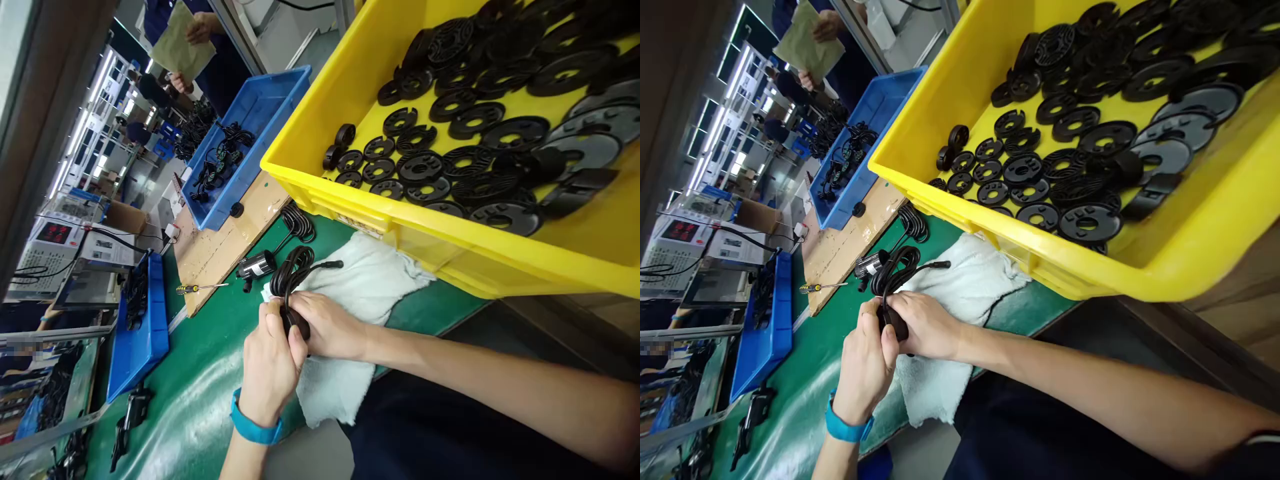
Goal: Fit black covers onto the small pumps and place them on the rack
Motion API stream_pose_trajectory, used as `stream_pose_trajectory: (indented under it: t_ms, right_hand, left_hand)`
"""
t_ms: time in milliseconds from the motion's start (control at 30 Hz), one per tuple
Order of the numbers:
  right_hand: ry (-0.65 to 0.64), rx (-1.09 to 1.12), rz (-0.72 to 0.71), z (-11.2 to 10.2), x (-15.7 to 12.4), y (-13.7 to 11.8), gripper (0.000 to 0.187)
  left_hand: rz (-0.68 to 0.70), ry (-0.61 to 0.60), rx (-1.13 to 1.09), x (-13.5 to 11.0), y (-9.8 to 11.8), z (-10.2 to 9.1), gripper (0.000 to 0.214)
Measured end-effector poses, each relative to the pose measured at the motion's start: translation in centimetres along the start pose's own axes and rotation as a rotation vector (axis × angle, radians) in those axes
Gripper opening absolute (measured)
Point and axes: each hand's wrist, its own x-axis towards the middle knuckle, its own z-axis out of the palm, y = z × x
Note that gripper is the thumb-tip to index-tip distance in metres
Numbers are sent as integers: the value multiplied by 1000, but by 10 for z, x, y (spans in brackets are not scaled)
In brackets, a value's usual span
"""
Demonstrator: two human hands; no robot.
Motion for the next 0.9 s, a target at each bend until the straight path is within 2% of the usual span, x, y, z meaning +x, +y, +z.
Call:
stream_pose_trajectory:
  t_ms: [100, 200, 333, 433, 567, 667, 800, 900]
  right_hand:
    - [49, -24, -48, 1, -2, -1, 10]
    - [71, -37, -75, 1, -3, -1, 8]
    - [51, -62, -88, 1, -5, 1, 10]
    - [36, -123, -95, 4, -6, 2, 16]
    - [41, -214, -141, 14, -9, 1, 15]
    - [27, -239, -112, 17, -10, 0, 19]
    - [-43, -252, -40, 15, -8, -4, 39]
    - [-55, -232, -45, 13, -7, -6, 43]
  left_hand:
    - [-29, -50, 165, 1, 6, -1, 28]
    - [-22, -56, 248, 2, 10, 0, 27]
    - [35, -35, 241, 0, 11, -2, 23]
    - [27, -36, 141, -5, 13, -7, 23]
    - [-132, -43, -9, -7, 21, -15, 19]
    - [-329, -22, -263, 1, 23, -14, 22]
    - [-648, -26, -587, 23, 13, -5, 48]
    - [-687, -70, -629, 35, 6, -3, 65]
